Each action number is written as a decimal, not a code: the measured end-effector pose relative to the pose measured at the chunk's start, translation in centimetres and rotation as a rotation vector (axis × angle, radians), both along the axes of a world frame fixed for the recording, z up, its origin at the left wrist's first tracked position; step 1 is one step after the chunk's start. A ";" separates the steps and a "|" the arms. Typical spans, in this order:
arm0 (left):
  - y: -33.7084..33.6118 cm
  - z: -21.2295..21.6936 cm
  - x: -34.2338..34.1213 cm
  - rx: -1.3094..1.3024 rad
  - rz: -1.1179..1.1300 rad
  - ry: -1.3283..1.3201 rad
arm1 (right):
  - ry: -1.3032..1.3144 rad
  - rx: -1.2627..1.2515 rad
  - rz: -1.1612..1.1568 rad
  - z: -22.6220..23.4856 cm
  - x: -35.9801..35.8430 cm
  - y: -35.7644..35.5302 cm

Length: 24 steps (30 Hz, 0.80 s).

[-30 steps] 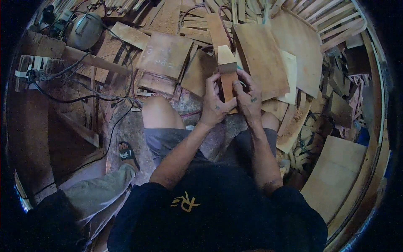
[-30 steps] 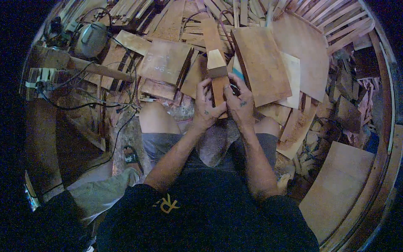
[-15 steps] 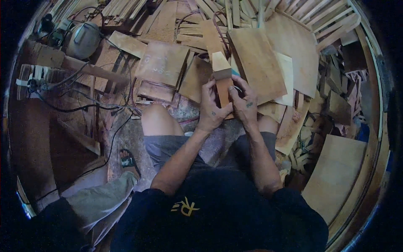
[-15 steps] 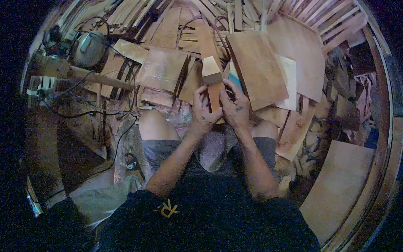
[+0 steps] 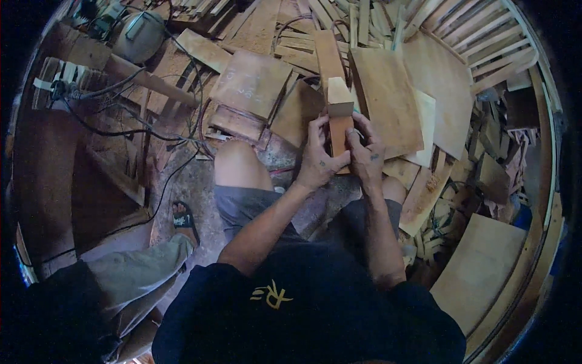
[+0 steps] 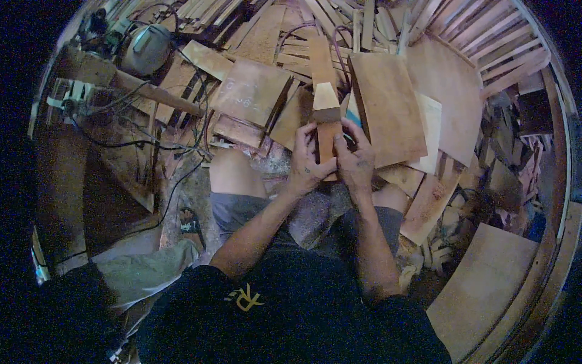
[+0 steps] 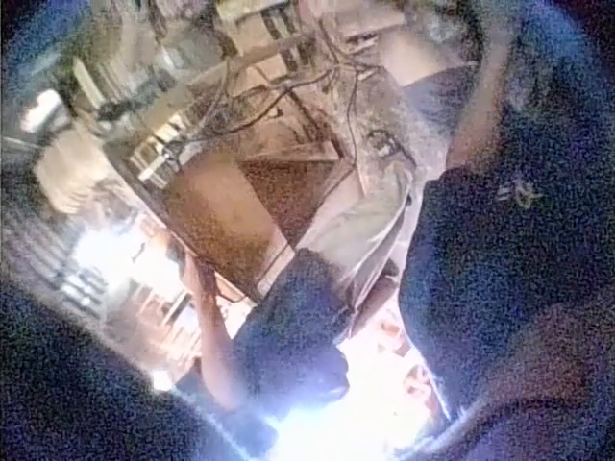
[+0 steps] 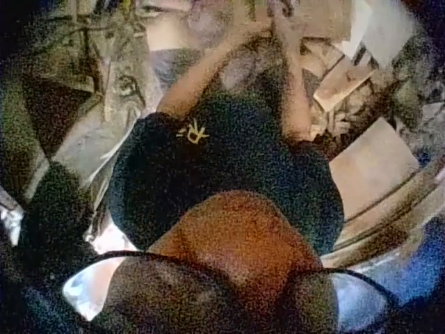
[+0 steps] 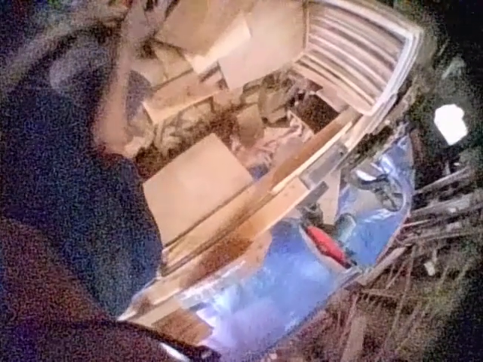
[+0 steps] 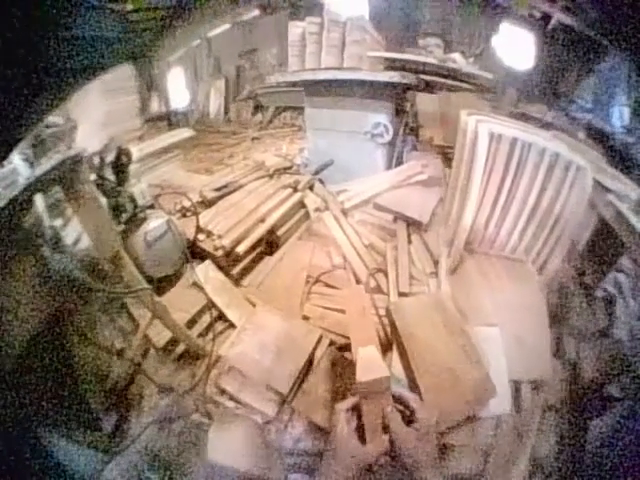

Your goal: Organizing and sorting various curved and flat wood components in a furniture manufacturing workshop.

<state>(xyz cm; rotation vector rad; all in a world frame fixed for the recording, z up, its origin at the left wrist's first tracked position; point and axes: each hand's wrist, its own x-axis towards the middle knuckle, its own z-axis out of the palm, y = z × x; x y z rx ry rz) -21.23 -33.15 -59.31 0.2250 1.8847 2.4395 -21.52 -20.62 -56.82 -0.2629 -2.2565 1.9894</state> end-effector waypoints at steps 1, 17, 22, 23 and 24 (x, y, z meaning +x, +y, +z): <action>0.0 0.0 0.0 0.000 -0.007 0.000 | -0.034 -0.069 0.007 0.0 0.0 -0.2; -0.5 0.1 -1.3 -0.014 -0.045 0.015 | 0.251 0.525 0.019 2.8 -6.7 -2.4; -1.8 1.2 -3.3 0.007 -0.148 -0.013 | 0.173 0.332 -0.053 3.1 -5.0 0.5; -2.2 1.9 -4.1 -0.003 -0.156 -0.129 | 0.139 0.176 -0.087 1.6 -4.5 1.4; -2.4 2.5 -5.0 -0.008 -0.169 -0.243 | 0.105 0.026 -0.124 0.0 -3.9 2.6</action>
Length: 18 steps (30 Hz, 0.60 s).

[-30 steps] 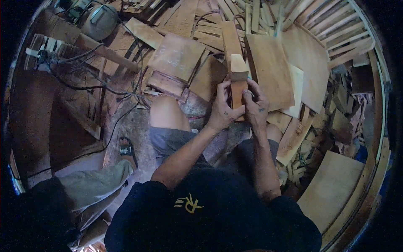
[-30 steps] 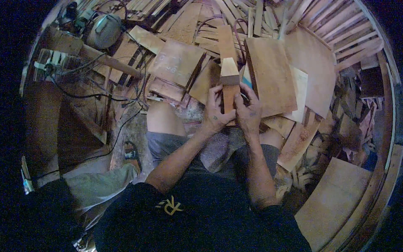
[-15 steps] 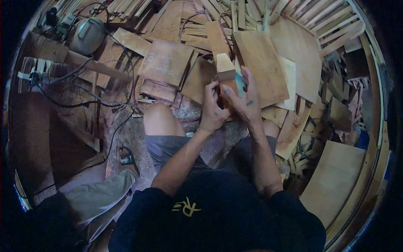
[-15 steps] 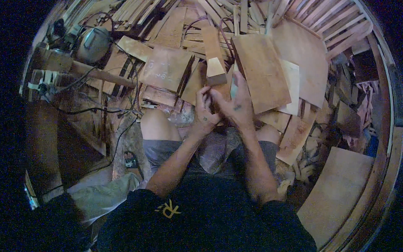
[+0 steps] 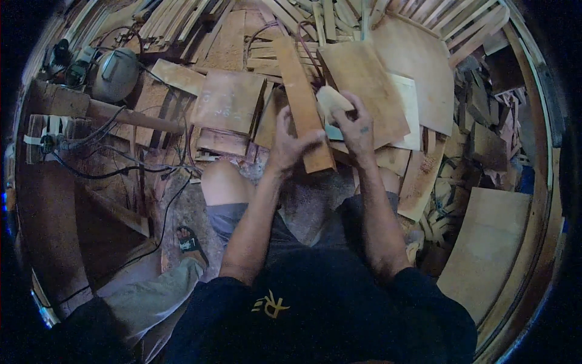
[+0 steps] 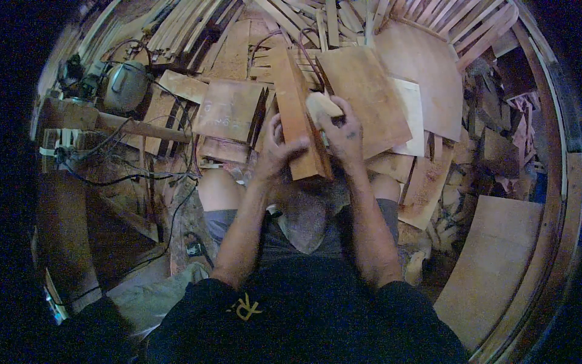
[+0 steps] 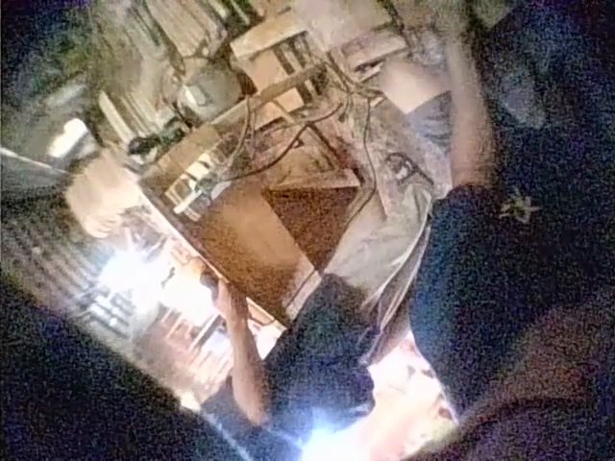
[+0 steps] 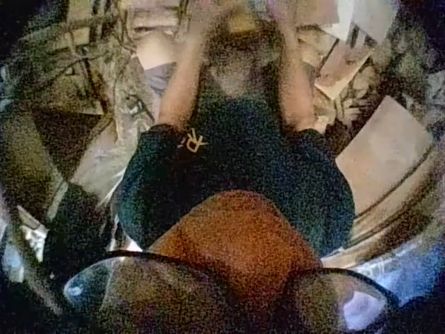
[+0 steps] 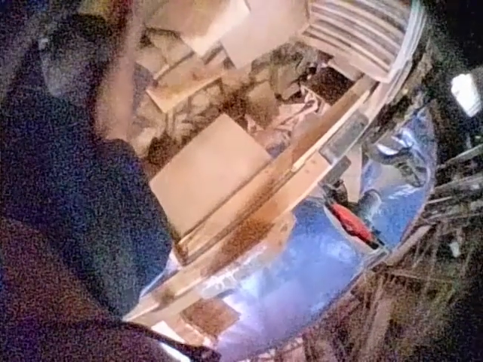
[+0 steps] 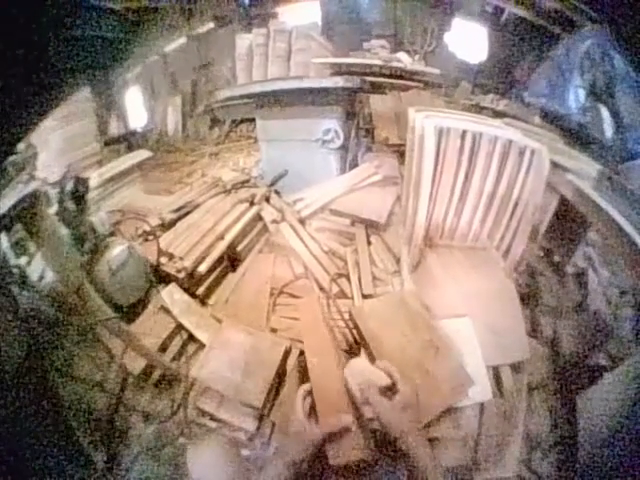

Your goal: Organizing and sorting various curved and flat wood components in a furniture manufacturing workshop.

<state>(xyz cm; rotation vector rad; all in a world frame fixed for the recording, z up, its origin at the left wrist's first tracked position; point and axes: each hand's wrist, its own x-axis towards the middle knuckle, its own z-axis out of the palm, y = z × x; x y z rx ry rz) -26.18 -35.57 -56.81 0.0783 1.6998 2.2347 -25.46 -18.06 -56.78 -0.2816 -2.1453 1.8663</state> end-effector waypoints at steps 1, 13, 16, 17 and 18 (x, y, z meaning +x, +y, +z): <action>0.0 0.0 -1.0 -0.022 0.039 0.023 | -0.101 -0.052 0.014 -1.9 0.7 1.3; -6.4 -3.2 -7.2 -0.106 -0.025 -0.198 | -0.471 -0.375 -0.041 -9.7 5.6 0.7; -7.2 -3.5 -7.3 -0.126 -0.093 -0.200 | -0.520 -0.826 -0.075 -6.0 5.0 -1.3; -6.9 -3.5 -6.9 -0.068 -0.060 -0.203 | -0.522 -0.830 -0.088 -6.6 4.9 -1.3; -6.7 -3.4 -6.7 -0.012 -0.025 -0.208 | -0.440 -0.958 -0.039 -7.7 4.6 -1.2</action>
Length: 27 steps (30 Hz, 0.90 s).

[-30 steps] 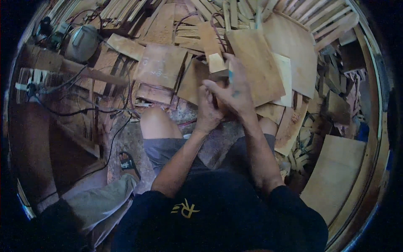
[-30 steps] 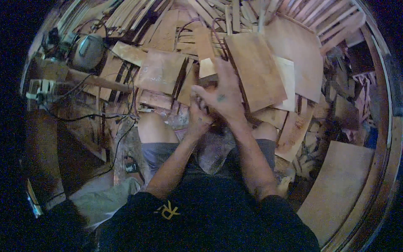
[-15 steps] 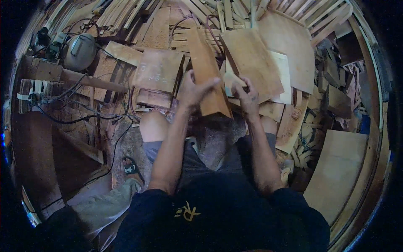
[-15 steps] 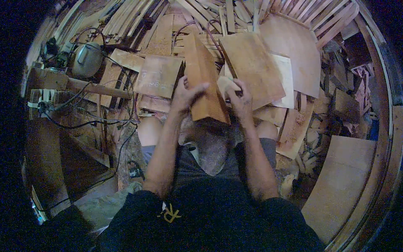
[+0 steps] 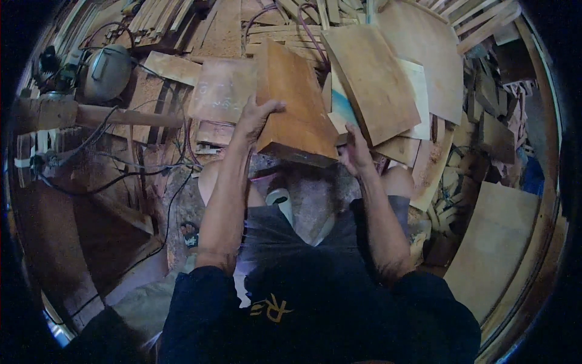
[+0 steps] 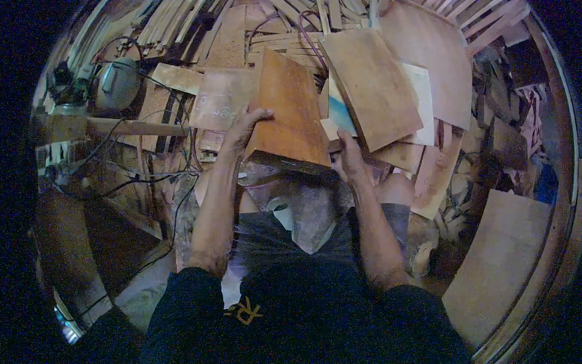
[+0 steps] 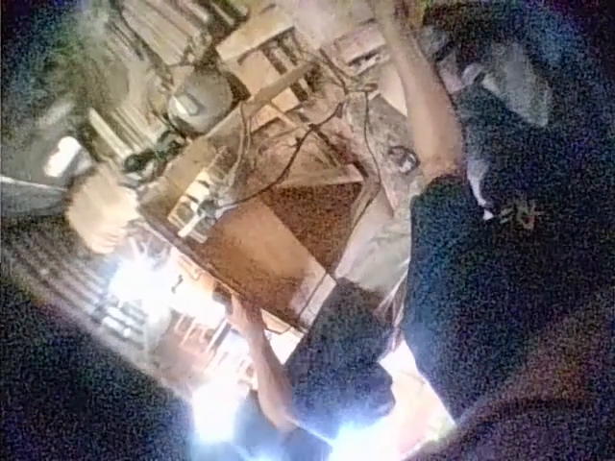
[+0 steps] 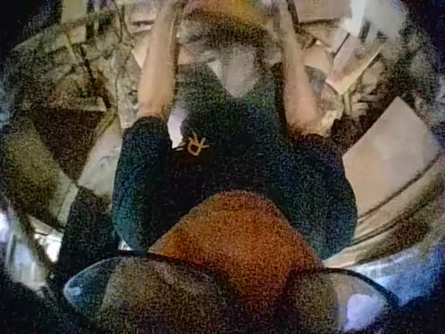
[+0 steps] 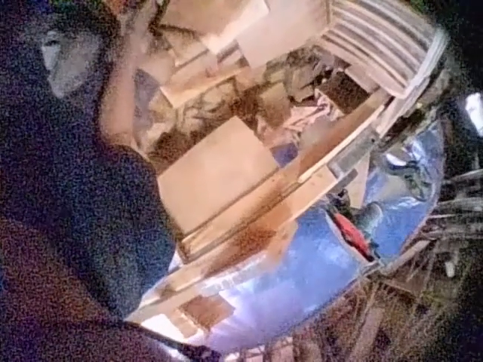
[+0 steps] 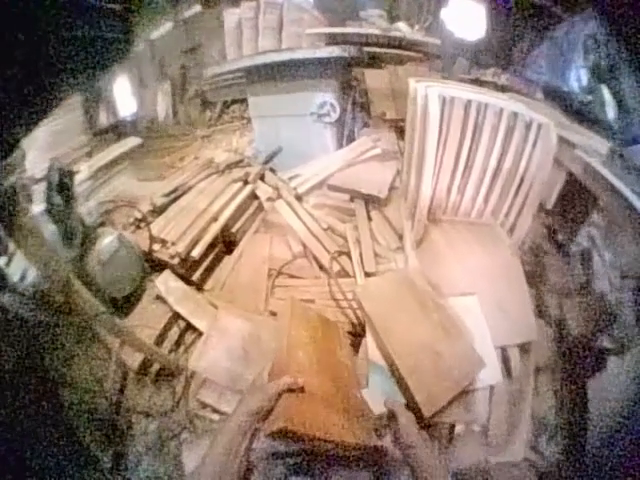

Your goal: Organizing and sorting various curved and flat wood components in a furniture manufacturing workshop.

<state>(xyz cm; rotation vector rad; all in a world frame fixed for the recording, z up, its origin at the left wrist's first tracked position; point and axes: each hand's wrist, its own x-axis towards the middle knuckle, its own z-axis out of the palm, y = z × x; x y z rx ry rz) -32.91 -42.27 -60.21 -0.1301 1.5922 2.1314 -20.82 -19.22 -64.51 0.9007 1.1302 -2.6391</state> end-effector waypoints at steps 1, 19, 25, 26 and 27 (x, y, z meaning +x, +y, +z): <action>0.0 -0.2 -0.1 -0.004 -0.012 -0.012 | 0.083 -0.126 -0.024 -1.4 -0.1 0.1; -1.4 18.9 11.7 -0.106 -0.011 -0.127 | -0.088 -0.145 -0.216 16.8 8.1 -2.4; 0.5 29.5 14.4 -0.143 -0.109 -0.147 | -0.129 0.064 -0.063 24.7 11.6 -0.7; 1.4 31.6 14.8 -0.099 -0.140 -0.128 | -0.137 0.231 0.001 26.3 12.2 0.1; 1.7 32.5 14.7 -0.131 -0.204 -0.090 | -0.138 0.236 -0.032 28.1 13.2 0.5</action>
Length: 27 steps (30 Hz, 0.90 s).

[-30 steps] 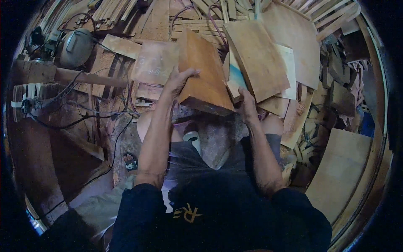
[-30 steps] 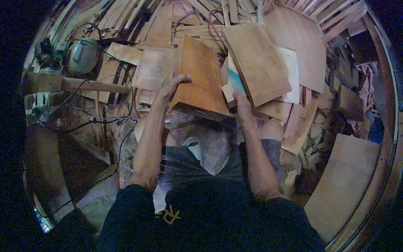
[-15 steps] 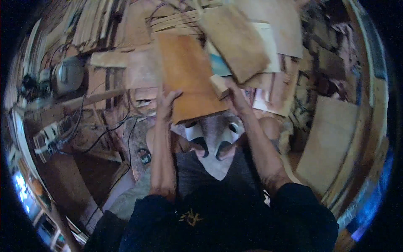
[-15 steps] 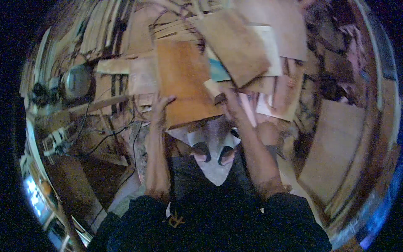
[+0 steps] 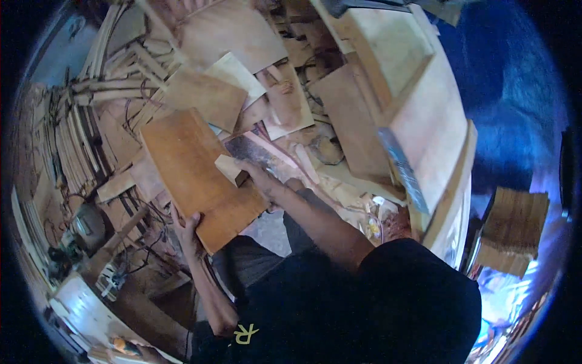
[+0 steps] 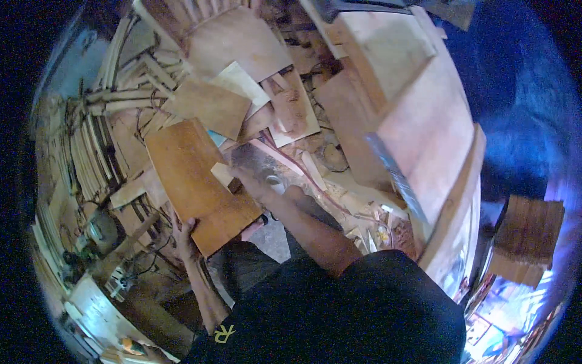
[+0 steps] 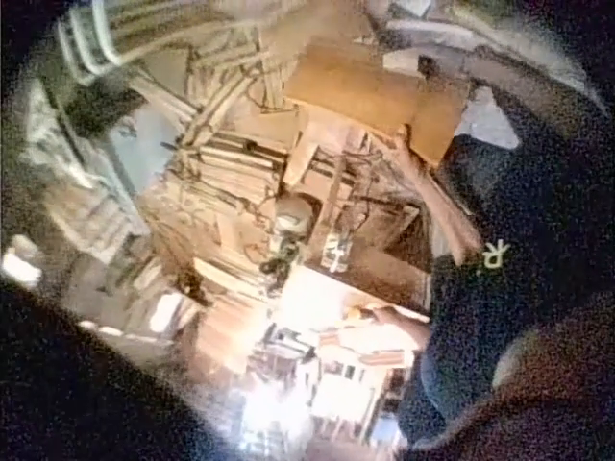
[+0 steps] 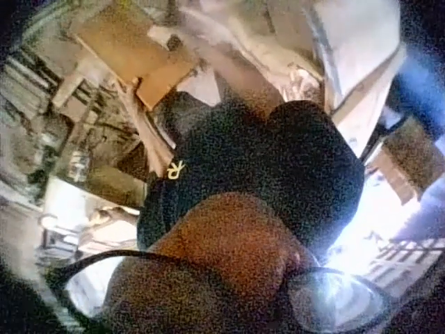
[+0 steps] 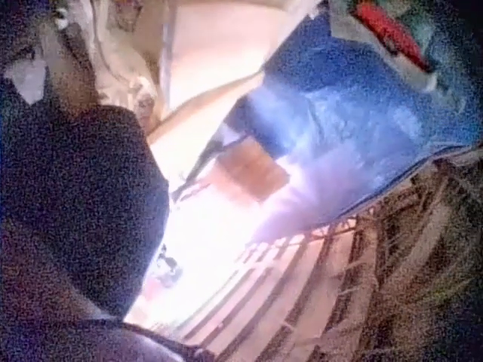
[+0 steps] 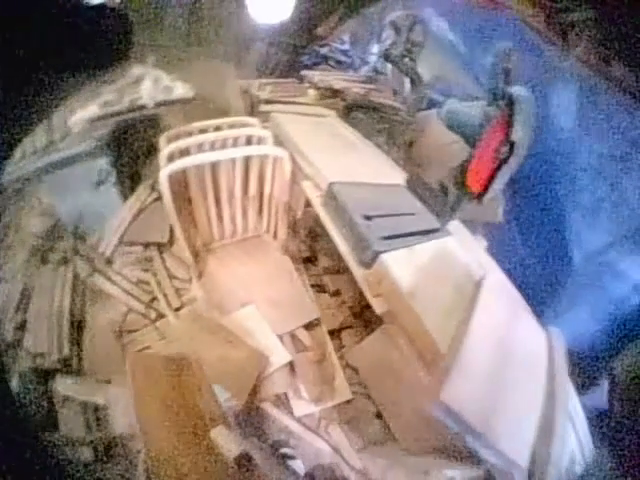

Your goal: Organizing and sorting various curved and flat wood components in a furniture manufacturing workshop.

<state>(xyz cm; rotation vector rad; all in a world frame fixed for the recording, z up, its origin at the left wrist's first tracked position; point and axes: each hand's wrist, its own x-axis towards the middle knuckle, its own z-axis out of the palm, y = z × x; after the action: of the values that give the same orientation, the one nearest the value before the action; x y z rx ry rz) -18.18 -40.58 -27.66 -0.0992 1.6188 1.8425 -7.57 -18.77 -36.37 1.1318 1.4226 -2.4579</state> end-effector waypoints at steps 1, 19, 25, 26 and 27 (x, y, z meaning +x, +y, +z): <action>0.2 2.0 0.1 -0.001 -0.023 0.010 | 0.024 -0.046 -0.100 4.2 0.4 -0.2; 10.4 17.9 -1.4 0.144 -0.650 -0.011 | 0.170 0.290 -0.669 31.3 13.4 0.5; 16.9 18.7 3.2 1.006 -0.691 -0.814 | 0.191 0.260 -1.002 33.7 18.1 -2.9; 17.4 18.7 2.5 0.607 -0.975 -0.646 | 0.190 0.273 -1.039 34.1 18.9 -3.3; 17.9 18.3 1.6 0.200 -1.216 -0.440 | 0.162 0.268 -1.118 34.4 19.6 -3.9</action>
<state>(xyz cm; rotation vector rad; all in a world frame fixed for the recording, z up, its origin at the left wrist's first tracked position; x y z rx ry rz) -16.61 -22.66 -9.34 0.4457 0.8148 0.9018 12.06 -22.63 -1.98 2.3321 1.3949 -3.1013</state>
